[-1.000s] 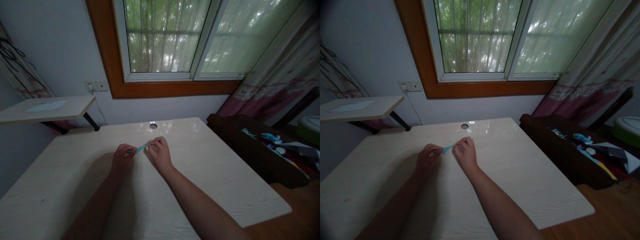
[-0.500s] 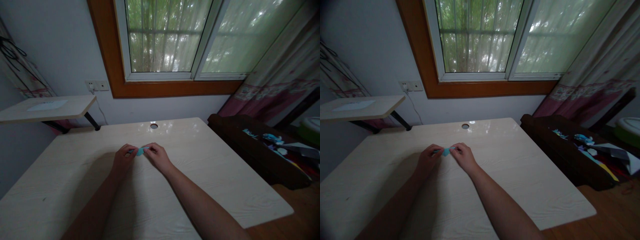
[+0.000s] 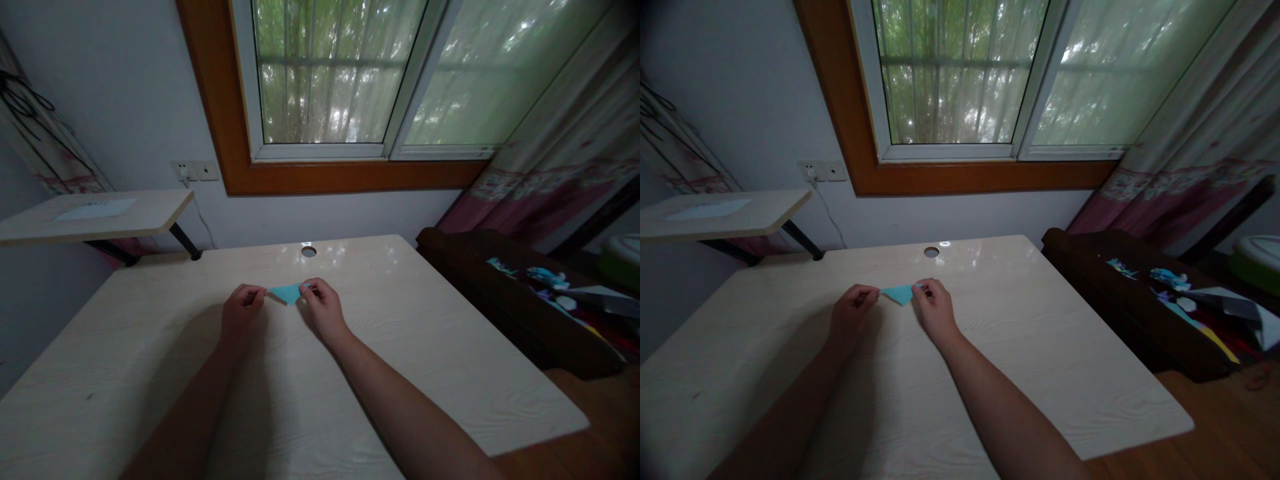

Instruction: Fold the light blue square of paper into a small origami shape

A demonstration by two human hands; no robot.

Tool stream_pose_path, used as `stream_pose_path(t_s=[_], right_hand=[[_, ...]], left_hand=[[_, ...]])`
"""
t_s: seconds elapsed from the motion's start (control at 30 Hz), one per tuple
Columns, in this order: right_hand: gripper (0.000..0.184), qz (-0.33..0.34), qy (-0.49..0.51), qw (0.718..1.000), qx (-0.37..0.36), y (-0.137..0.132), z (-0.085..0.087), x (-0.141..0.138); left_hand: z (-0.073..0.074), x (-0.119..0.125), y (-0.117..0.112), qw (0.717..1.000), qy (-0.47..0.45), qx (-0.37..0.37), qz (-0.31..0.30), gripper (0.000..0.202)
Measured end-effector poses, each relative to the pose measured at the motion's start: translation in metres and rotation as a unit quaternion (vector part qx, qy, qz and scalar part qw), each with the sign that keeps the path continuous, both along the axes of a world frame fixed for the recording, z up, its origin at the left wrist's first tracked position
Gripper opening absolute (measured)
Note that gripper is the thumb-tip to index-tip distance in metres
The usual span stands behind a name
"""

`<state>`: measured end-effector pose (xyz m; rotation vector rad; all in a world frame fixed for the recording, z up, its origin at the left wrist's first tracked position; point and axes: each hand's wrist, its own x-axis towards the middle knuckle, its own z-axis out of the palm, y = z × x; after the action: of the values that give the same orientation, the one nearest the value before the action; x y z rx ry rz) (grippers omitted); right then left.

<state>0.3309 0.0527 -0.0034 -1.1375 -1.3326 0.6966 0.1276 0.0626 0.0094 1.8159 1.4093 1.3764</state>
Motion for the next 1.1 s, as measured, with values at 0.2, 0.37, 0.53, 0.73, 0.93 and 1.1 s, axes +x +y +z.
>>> stream_pose_path(t_s=[0.2,0.37,0.53,0.73,0.93,1.1], right_hand=[[0.016,0.008,0.007,1.0,-0.01,0.0,0.001,0.0],[0.014,0.054,-0.058,0.996,0.027,-0.006,0.011,-0.003],[0.008,0.071,-0.097,0.991,0.063,-0.01,0.019,-0.004],[0.008,0.073,-0.123,0.983,0.118,-0.01,0.019,-0.007],[0.008,0.077,-0.201,0.965,0.148,-0.011,0.017,-0.008],[0.006,0.033,-0.201,0.97,0.136,-0.01,0.019,-0.007]], left_hand=[[0.003,-0.002,0.002,0.999,-0.03,0.003,0.028,0.021],[0.005,0.005,-0.001,0.997,0.012,0.034,-0.062,0.02],[0.003,0.008,-0.003,0.989,0.06,0.054,-0.126,0.016],[0.001,0.01,-0.004,0.984,0.103,0.079,-0.123,0.012],[0.0,0.012,-0.007,0.978,0.128,0.112,-0.124,0.009],[0.003,0.011,-0.007,0.984,0.099,0.09,-0.113,0.01]])
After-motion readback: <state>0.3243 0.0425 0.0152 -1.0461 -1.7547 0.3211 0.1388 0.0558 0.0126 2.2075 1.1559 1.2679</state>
